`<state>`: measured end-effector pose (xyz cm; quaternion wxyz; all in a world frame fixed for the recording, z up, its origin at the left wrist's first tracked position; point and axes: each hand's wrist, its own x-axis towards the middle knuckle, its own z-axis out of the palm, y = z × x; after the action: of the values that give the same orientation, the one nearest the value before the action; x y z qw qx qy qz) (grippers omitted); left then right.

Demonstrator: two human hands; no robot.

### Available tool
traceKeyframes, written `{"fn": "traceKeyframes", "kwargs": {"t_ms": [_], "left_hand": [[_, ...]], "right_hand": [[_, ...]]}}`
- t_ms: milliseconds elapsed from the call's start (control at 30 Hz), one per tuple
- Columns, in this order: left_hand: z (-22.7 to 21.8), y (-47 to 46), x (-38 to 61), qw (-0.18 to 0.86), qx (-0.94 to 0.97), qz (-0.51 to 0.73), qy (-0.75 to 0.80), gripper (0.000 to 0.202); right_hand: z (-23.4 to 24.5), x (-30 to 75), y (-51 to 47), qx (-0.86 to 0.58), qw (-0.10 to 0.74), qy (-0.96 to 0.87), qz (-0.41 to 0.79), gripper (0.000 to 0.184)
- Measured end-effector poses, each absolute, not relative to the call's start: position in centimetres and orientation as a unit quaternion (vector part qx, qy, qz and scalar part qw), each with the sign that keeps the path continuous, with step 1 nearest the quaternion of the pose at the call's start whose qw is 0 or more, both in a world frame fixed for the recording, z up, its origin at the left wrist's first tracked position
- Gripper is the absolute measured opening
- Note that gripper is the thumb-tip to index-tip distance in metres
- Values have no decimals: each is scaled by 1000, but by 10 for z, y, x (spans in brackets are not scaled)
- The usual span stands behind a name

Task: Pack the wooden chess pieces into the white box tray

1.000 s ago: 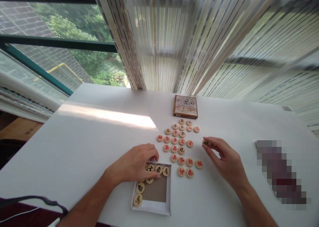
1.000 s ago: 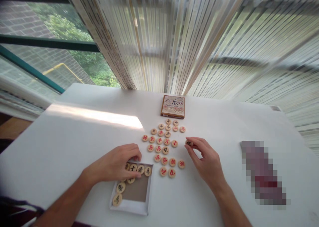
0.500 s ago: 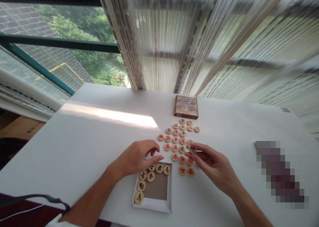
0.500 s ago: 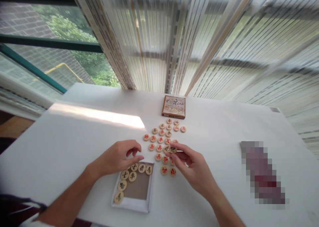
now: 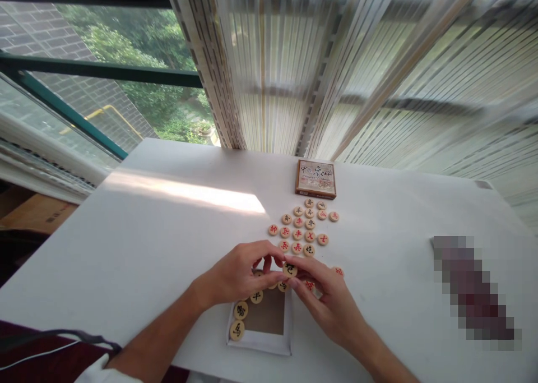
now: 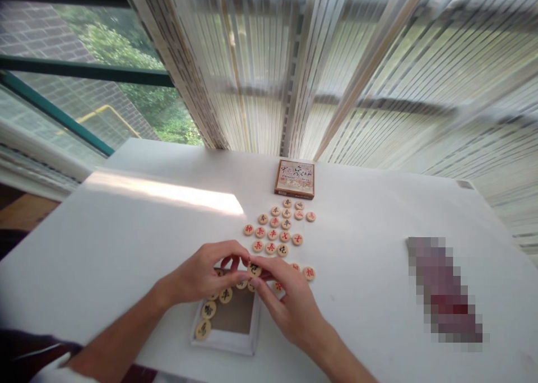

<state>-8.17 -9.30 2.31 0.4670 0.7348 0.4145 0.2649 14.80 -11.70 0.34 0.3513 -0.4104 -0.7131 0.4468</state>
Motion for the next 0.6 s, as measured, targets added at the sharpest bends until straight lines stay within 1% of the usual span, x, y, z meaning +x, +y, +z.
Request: {"fn": "traceKeyframes", "kwargs": {"t_ms": [100,200,433,600], "left_hand": [[24,-93,-80,483,722,262,421,25],[24,-93,-79,490,716,267,420,25],[20,-94,-80,486,717,287,410,23],[18,-95,-80,482,723,286,405,27]], "right_hand": [[-4,149,-120,-390,360,-743,408,41],[-7,149,-122,-377,373,-749,396,43],[-11,144,-128,-403,414,-656,486,27],[-10,145,-129,-395,414,-655,494,28]]}}
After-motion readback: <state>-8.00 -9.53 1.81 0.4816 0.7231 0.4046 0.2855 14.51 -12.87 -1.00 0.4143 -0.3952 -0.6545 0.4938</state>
